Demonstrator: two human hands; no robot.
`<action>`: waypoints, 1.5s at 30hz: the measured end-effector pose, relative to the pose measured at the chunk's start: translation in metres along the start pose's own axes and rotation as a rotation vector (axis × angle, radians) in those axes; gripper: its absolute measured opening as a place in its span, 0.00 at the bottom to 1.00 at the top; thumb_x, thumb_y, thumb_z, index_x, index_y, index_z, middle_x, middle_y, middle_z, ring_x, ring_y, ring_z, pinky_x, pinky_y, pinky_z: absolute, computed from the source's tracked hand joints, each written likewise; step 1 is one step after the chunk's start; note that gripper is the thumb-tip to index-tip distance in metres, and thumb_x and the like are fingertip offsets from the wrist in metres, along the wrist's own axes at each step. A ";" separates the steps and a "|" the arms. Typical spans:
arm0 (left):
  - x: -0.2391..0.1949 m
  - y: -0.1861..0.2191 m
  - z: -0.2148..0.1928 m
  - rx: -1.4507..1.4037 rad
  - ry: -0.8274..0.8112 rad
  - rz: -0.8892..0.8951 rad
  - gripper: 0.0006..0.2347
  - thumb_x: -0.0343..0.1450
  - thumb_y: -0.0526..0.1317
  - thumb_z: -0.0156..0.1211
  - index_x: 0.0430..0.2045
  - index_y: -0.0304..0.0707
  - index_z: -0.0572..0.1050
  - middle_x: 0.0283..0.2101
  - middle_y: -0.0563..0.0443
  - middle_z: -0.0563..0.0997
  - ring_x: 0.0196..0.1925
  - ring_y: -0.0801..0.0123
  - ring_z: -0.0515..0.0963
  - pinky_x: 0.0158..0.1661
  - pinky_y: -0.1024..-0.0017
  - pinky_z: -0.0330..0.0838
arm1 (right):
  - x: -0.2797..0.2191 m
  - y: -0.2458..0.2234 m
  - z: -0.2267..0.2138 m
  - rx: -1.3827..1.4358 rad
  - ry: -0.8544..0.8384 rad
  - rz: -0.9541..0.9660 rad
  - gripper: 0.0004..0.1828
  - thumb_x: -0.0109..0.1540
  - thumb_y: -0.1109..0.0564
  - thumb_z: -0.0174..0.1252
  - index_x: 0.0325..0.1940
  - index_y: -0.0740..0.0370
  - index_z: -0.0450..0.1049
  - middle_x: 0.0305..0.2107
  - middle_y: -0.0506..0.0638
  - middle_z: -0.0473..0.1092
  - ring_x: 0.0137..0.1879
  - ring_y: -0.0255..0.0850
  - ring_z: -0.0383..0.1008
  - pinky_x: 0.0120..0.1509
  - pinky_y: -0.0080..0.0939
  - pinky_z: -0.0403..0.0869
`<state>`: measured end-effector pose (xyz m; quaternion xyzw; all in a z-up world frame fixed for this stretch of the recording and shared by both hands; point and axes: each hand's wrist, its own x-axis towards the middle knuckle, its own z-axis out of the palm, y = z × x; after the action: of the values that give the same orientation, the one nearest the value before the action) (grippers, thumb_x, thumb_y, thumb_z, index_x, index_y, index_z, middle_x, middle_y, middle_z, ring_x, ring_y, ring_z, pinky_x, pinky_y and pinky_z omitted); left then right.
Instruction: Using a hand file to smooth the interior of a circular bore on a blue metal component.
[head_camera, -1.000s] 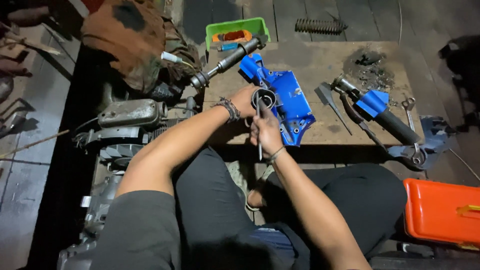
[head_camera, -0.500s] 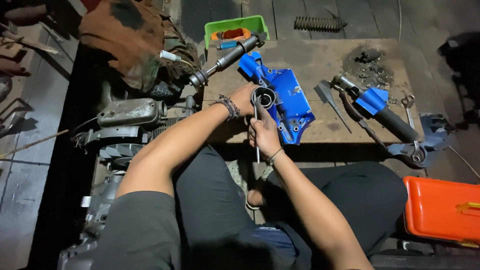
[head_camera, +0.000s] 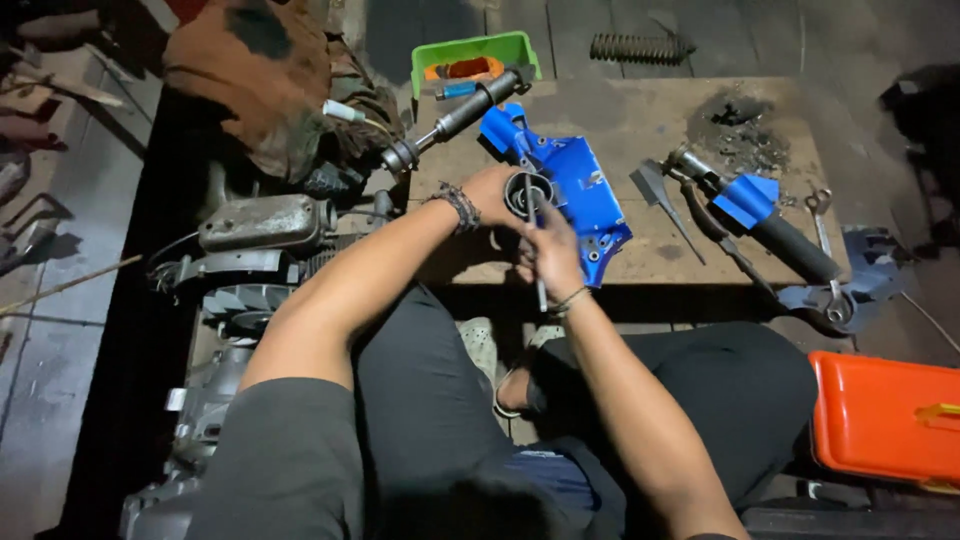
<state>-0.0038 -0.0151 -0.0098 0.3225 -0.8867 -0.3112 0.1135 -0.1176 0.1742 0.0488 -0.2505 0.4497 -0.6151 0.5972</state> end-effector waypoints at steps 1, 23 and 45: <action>-0.005 0.003 -0.007 -0.001 0.000 -0.008 0.46 0.46 0.64 0.82 0.58 0.48 0.71 0.49 0.42 0.79 0.58 0.48 0.78 0.61 0.55 0.70 | -0.003 -0.009 0.000 0.001 -0.004 0.006 0.32 0.68 0.62 0.48 0.78 0.56 0.52 0.12 0.46 0.54 0.11 0.35 0.57 0.08 0.40 0.61; -0.002 0.008 -0.024 0.156 0.018 -0.107 0.48 0.45 0.70 0.81 0.57 0.53 0.69 0.50 0.51 0.75 0.56 0.52 0.75 0.57 0.50 0.65 | -0.023 -0.047 -0.016 0.073 -0.096 0.056 0.35 0.67 0.57 0.48 0.79 0.59 0.50 0.17 0.43 0.52 0.16 0.32 0.55 0.13 0.32 0.62; -0.013 0.023 -0.035 0.376 -0.116 -0.072 0.44 0.56 0.66 0.73 0.64 0.44 0.66 0.58 0.46 0.73 0.59 0.54 0.72 0.57 0.53 0.66 | -0.008 -0.025 -0.005 -0.001 -0.158 0.141 0.33 0.68 0.59 0.49 0.79 0.54 0.54 0.19 0.46 0.54 0.17 0.36 0.56 0.15 0.37 0.65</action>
<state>0.0088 -0.0093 0.0316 0.3511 -0.9221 -0.1621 -0.0111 -0.1332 0.1805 0.0694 -0.2663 0.4178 -0.5497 0.6726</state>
